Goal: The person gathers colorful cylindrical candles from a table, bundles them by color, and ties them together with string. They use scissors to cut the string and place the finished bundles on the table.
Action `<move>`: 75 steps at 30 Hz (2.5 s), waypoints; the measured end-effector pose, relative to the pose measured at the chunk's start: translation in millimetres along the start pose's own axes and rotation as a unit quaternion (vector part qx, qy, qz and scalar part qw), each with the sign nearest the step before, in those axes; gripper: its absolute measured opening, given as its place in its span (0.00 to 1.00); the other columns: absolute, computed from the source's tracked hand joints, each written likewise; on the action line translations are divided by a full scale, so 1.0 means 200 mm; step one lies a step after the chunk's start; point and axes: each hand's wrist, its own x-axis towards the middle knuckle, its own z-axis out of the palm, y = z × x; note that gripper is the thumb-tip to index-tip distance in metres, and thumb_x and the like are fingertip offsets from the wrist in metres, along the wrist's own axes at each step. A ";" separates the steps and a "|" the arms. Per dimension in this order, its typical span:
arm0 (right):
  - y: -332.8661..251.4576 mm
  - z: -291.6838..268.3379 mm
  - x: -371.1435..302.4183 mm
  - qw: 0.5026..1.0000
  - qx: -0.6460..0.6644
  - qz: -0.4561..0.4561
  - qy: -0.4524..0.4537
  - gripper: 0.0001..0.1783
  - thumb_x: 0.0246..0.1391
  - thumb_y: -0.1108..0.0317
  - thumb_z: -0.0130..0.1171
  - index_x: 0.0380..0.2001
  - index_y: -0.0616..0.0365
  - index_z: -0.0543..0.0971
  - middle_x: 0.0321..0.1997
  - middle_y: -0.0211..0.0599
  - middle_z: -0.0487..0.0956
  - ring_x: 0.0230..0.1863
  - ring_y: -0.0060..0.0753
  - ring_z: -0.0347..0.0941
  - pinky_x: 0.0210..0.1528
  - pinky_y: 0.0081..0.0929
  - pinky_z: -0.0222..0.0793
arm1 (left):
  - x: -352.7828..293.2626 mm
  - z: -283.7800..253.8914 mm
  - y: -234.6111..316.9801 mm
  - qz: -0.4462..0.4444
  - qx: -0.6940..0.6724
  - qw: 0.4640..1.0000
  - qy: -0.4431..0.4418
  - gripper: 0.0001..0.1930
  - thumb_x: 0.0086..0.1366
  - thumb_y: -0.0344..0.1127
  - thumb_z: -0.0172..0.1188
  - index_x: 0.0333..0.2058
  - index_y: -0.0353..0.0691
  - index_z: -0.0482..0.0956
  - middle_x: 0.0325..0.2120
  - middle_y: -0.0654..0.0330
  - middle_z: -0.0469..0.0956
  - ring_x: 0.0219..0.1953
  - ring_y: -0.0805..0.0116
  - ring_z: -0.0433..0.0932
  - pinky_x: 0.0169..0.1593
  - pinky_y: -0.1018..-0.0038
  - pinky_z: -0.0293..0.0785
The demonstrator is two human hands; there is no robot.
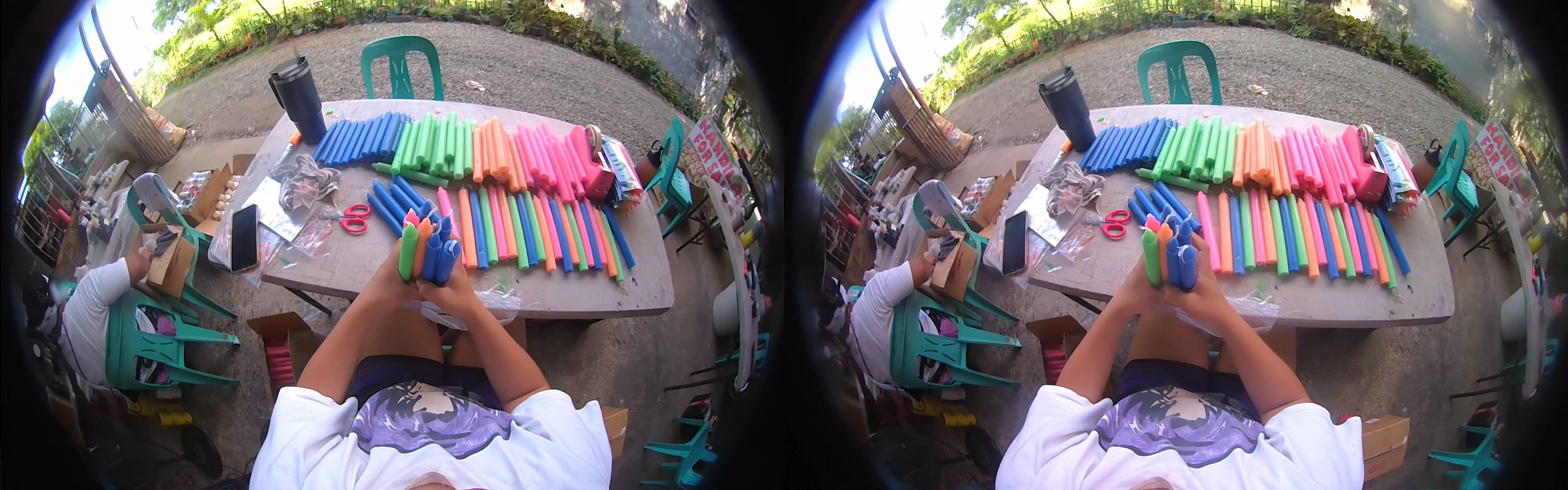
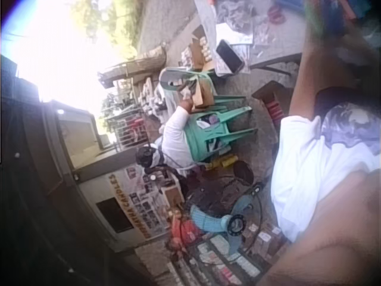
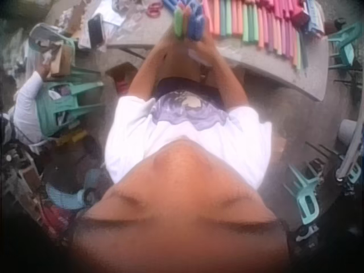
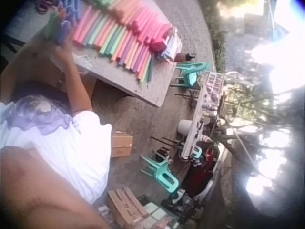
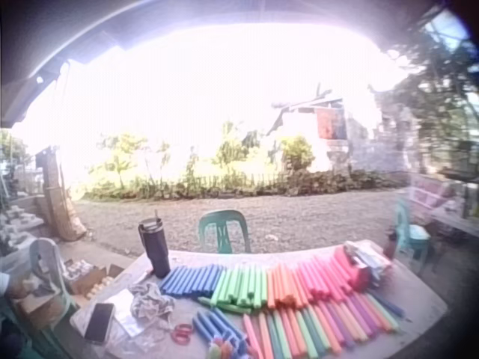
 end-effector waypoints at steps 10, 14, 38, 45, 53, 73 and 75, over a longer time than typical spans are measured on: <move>0.01 -0.05 -0.02 0.987 0.068 0.143 -0.018 0.27 0.44 0.73 0.57 0.51 0.63 0.66 0.39 0.32 0.72 0.41 0.23 0.70 0.42 0.25 0.68 | 0.01 -0.06 0.12 -0.247 -0.206 0.944 -0.070 0.46 0.39 0.27 0.71 0.59 0.35 0.57 0.45 0.59 0.72 0.48 0.68 0.73 0.54 0.69 0.68; 0.08 -0.05 -0.02 0.990 0.076 0.115 0.027 0.24 0.47 0.74 0.54 0.50 0.64 0.67 0.40 0.33 0.73 0.41 0.24 0.71 0.42 0.25 0.69 | 0.01 -0.04 0.07 -0.155 -0.218 0.963 -0.043 0.43 0.41 0.28 0.73 0.57 0.36 0.61 0.42 0.61 0.73 0.42 0.71 0.75 0.47 0.72 0.73; -0.11 0.02 0.38 0.958 0.192 0.148 0.151 0.15 0.58 0.61 0.55 0.42 0.62 0.71 0.35 0.39 0.76 0.34 0.33 0.76 0.32 0.29 0.76 | -0.02 -0.19 0.00 -0.225 -0.550 0.801 0.075 0.32 0.55 0.36 0.61 0.57 0.41 0.61 0.44 0.60 0.71 0.45 0.60 0.76 0.48 0.66 0.76; -0.26 -0.10 0.58 0.959 -0.206 0.166 0.100 0.18 0.54 0.60 0.55 0.40 0.66 0.71 0.37 0.44 0.77 0.31 0.38 0.77 0.35 0.31 0.76 | -0.09 -0.33 -0.01 -0.215 -0.562 0.764 0.231 0.19 0.53 0.26 0.61 0.44 0.41 0.69 0.43 0.59 0.69 0.54 0.54 0.70 0.58 0.50 0.68; -0.09 0.11 0.72 0.680 -0.707 0.175 -0.089 0.50 0.36 0.38 0.66 0.52 0.70 0.67 0.52 0.53 0.72 0.51 0.53 0.70 0.51 0.37 0.68 | -0.08 -0.32 -0.04 -0.252 -0.437 0.829 0.241 0.25 0.54 0.24 0.58 0.50 0.34 0.61 0.45 0.51 0.67 0.53 0.51 0.71 0.55 0.58 0.73; -0.11 0.06 0.87 0.861 -0.434 0.251 -0.085 0.32 0.32 0.63 0.67 0.43 0.67 0.70 0.36 0.48 0.78 0.38 0.40 0.77 0.42 0.33 0.74 | -0.13 -0.32 -0.08 -0.216 -0.476 0.826 0.212 0.23 0.55 0.23 0.58 0.49 0.33 0.61 0.44 0.51 0.69 0.56 0.51 0.69 0.55 0.56 0.73; -0.14 0.06 0.99 0.913 -0.297 0.276 -0.054 0.23 0.34 0.65 0.64 0.37 0.64 0.73 0.30 0.38 0.75 0.29 0.30 0.74 0.33 0.29 0.74 | -0.12 -0.33 -0.06 -0.219 -0.474 0.824 0.220 0.23 0.55 0.23 0.58 0.49 0.33 0.61 0.44 0.51 0.69 0.57 0.51 0.69 0.56 0.56 0.72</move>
